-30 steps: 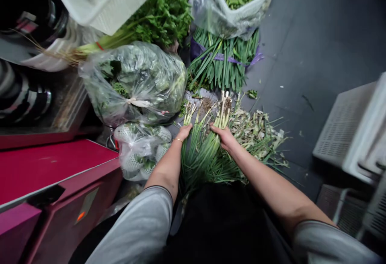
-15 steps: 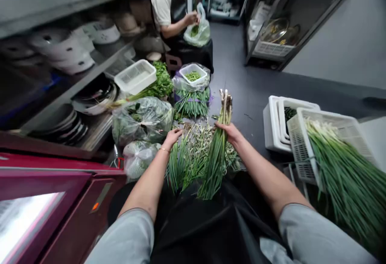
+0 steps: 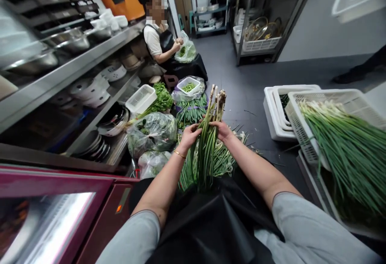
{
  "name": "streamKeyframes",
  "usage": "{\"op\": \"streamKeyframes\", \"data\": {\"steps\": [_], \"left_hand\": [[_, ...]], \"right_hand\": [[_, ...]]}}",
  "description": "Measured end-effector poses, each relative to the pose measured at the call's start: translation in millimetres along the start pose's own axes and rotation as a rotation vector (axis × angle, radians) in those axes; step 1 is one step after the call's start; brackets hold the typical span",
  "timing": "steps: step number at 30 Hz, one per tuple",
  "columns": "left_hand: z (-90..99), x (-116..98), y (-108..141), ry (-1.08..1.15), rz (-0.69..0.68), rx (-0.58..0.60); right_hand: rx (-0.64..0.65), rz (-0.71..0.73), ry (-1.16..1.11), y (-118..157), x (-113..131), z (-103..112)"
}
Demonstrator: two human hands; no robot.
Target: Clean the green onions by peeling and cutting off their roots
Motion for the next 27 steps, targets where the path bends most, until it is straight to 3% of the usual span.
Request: {"op": "streamKeyframes", "data": {"steps": [3,5,10,13,16,18,22,27], "left_hand": [[-5.9,3,-18,0.0,0.083,0.072],[-15.0,3,-28,0.022,0.092,0.059],[-31.5,8,-42,0.128,-0.032,-0.137],[-14.5,19,-40,0.158,0.002,-0.236],[15.1,28,-33,0.18,0.145,-0.258],[26.8,23,-28,0.15,0.155,-0.203],[23.1,10,-20,0.046,0.042,-0.071],[24.3,8,-10,-0.055,0.075,-0.06]], "right_hand": [[-0.188,0.032,0.022,-13,-1,20],[-0.315,0.072,0.05,-23,-4,29],[-0.5,0.139,0.115,-37,-16,38],[-0.545,0.13,0.172,-35,-19,45],[-0.534,0.122,0.23,-31,-14,51],[-0.47,0.136,0.314,-30,-10,47],[-0.242,0.152,0.56,-34,-13,19],[-0.167,0.065,0.634,-32,-13,10]]}}
Point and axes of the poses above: each hand's wrist, its own y-axis away from the middle knuckle, its own z-axis out of the back of the hand, x = y × z, the point moved 7 cm from there along -y, towards the middle knuckle, and after that the axes turned 9 degrees about y, right-handed, at the moved point
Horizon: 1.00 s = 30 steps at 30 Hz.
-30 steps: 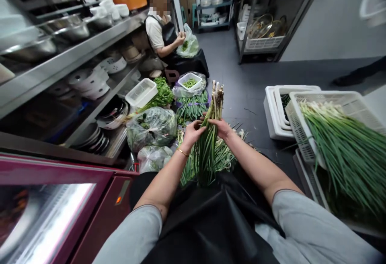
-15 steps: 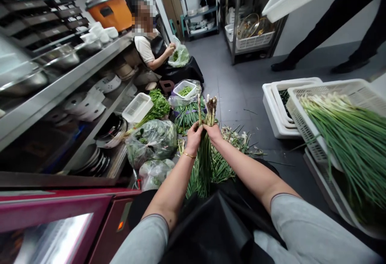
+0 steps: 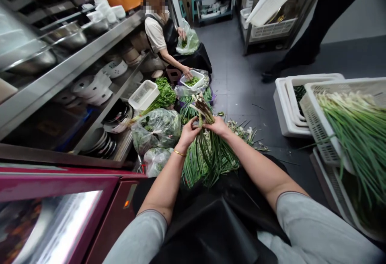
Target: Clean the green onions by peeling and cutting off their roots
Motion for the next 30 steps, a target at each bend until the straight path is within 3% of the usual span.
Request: {"op": "streamKeyframes", "data": {"steps": [4,7,10,14,17,20,22,25,28,30], "left_hand": [[11.5,-1,7,-0.027,0.037,0.145],[29.3,7,9,-0.207,0.03,0.173],[53.2,29,10,-0.386,0.048,0.138],[90.6,65,20,-0.493,0.193,0.033],[105.3,75,31,-0.467,0.252,-0.051],[98.8,70,34,-0.186,0.29,-0.114],[83.9,61,32,0.072,0.298,-0.095],[52.2,42,30,0.343,0.303,0.094],[19.9,36,41,0.487,0.423,0.319],[1.9,37,49,0.535,0.488,0.401]], "right_hand": [[0.081,-0.101,-0.242,8,8,12],[0.079,-0.142,-0.484,16,19,26],[0.088,-0.119,-0.672,24,36,43],[0.032,-0.021,-0.815,28,55,77],[-0.073,0.011,-0.778,19,49,92],[-0.177,-0.114,-0.534,5,17,82],[-0.218,-0.196,-0.325,-1,-4,67],[-0.152,-0.175,-0.255,-2,-11,36],[-0.013,-0.041,-0.362,6,6,7],[0.0,0.015,-0.341,10,13,-4]]}}
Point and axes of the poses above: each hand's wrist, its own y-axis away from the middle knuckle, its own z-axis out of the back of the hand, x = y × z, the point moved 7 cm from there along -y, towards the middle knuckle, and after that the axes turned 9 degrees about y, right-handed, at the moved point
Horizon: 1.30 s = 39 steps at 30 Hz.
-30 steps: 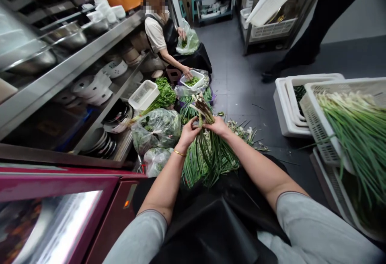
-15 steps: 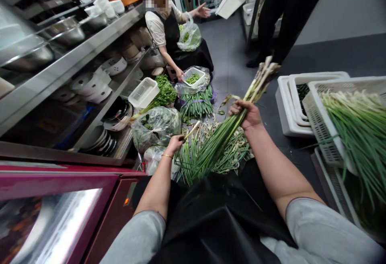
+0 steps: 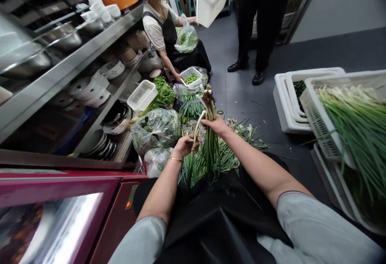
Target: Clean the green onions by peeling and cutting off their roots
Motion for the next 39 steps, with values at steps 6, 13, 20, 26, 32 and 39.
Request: {"op": "streamKeyframes", "data": {"steps": [6,13,20,26,32,39], "left_hand": [[-13.2,-6,-13,0.033,-0.227,-0.182],[-13.6,-8,-20,0.163,-0.152,-0.15],[-23.4,-5,-30,0.243,-0.02,-0.112],[-12.6,13,-34,0.051,0.052,-0.505],[-1.7,13,-39,-0.123,-0.215,-0.508],[26.0,-13,-1,-0.157,-0.243,-0.539]], "right_hand": [[-0.131,0.028,0.249,-9,-13,10],[-0.151,0.033,0.082,-4,1,21],[0.119,-0.086,-0.065,6,-2,-13],[0.126,0.012,0.382,10,-8,-20],[-0.035,0.13,0.67,9,-8,-5],[0.065,0.043,0.522,11,-10,0]]}}
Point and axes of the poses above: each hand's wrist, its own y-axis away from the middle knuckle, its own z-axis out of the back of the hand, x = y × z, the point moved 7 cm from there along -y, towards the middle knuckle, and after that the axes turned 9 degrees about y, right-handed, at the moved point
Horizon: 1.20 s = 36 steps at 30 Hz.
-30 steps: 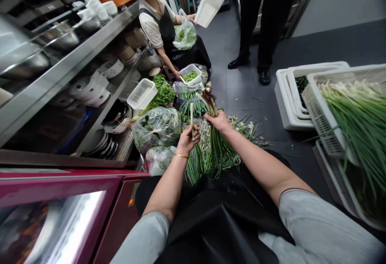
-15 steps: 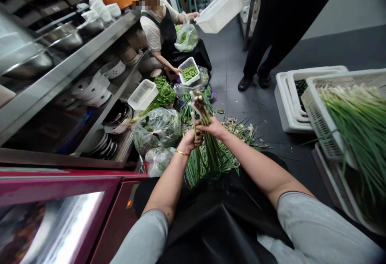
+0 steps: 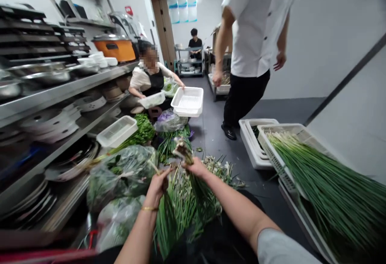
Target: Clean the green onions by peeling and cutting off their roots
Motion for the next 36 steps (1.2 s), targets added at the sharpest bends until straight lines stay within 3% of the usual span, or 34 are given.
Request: {"op": "streamKeyframes", "data": {"steps": [4,7,9,12,16,24,27,32,36], "left_hand": [[-5.5,-24,12,0.033,-0.06,-0.021],[-21.4,-36,8,-0.006,-0.17,0.028],[-23.4,-38,2,-0.022,-0.183,0.025],[-13.4,-39,-4,0.006,-0.135,-0.013],[1.1,-49,-8,0.015,-0.116,-0.022],[-11.7,-60,-15,-0.209,-0.277,-0.002],[-14.7,-52,-13,-0.237,-0.34,-0.039],[-19.8,-16,-5,-0.248,-0.171,0.12],[-4.4,-17,1,-0.255,-0.181,0.14]], "right_hand": [[0.137,-0.127,-0.251,-6,-8,-28],[0.334,-0.173,-0.465,-4,-5,-59],[0.388,-0.189,-0.548,-2,-4,-67],[0.335,-0.264,-0.603,-4,-12,-57],[0.167,-0.354,-0.557,-10,-28,-34],[0.092,-0.14,-0.217,-4,-7,-44],[0.046,-0.175,-0.249,-5,-12,-43],[-0.078,-0.158,-0.19,-9,-19,-26],[-0.046,-0.175,-0.155,-10,-18,-19]]}}
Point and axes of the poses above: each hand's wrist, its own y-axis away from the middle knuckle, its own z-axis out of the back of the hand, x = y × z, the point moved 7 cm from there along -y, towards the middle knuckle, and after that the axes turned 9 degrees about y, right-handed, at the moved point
